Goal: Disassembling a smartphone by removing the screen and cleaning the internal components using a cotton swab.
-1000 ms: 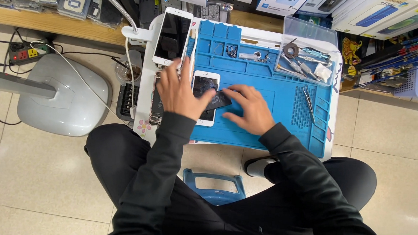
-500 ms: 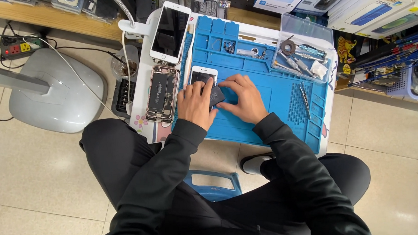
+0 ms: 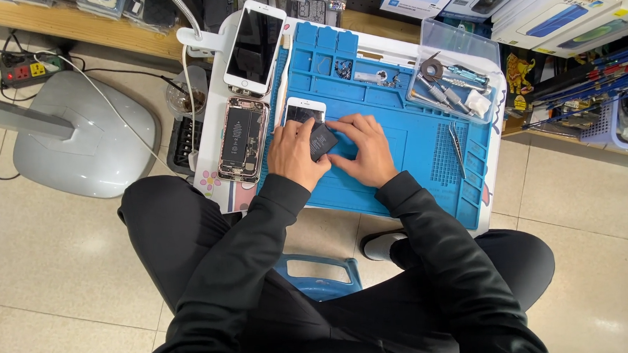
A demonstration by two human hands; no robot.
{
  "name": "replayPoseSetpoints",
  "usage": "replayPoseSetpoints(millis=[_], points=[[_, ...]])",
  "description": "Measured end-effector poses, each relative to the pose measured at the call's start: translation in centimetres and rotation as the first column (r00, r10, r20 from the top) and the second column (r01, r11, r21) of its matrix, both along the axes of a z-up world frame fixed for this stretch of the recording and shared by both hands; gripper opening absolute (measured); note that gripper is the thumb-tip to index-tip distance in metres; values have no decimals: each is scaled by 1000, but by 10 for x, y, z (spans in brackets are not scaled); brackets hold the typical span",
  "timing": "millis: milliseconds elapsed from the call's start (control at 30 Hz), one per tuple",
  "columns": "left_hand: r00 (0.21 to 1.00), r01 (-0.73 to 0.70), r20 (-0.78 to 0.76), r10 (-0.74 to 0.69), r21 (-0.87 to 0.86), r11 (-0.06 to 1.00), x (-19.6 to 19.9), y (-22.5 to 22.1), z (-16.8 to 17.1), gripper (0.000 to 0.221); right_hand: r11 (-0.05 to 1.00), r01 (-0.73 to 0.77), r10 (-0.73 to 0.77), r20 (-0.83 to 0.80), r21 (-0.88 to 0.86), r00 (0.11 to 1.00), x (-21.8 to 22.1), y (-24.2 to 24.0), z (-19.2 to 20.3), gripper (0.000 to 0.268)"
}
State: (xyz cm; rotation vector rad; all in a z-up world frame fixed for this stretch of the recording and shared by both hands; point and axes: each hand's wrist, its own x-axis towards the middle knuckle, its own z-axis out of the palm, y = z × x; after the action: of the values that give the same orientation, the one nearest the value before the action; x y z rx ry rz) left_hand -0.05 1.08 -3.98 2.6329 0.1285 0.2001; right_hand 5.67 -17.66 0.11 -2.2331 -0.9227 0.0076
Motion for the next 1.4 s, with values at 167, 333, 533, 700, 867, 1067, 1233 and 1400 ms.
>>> replayPoseSetpoints(millis=[167, 333, 533, 700, 867, 1067, 1233, 1400], points=[[988, -102, 106, 111, -83, 991, -2, 21, 54, 71, 986, 15, 0, -92, 164, 996, 0, -6, 5, 53], [930, -313, 189, 316, -47, 949, -3, 76, 68, 70, 979, 28, -5, -113, 203, 994, -2, -8, 7, 41], [903, -425, 97, 419, 52, 903, 2, 107, 32, 78, 985, 34, -23, -71, 168, 997, -3, -6, 4, 37], [901, -434, 9, 434, 50, 900, 5, 106, 32, 80, 988, 48, -40, -55, 148, 998, -4, -6, 3, 32], [909, -416, 38, 415, 30, 909, 3, 102, 47, 76, 990, 54, -50, -37, 129, 998, -4, -6, 1, 30], [920, -340, 191, 343, -51, 939, 33, 100, 90, 69, 994, 37, -35, -17, 101, 999, -3, -8, -7, 31], [964, -213, 152, 219, -58, 975, 96, 116, 93, 62, 997, 24, -25, 5, 66, 1000, -3, -9, -10, 34], [954, -173, 250, 168, 1, 985, 116, 120, 81, 58, 998, 19, -19, 10, 65, 1000, -3, -9, -11, 33]])
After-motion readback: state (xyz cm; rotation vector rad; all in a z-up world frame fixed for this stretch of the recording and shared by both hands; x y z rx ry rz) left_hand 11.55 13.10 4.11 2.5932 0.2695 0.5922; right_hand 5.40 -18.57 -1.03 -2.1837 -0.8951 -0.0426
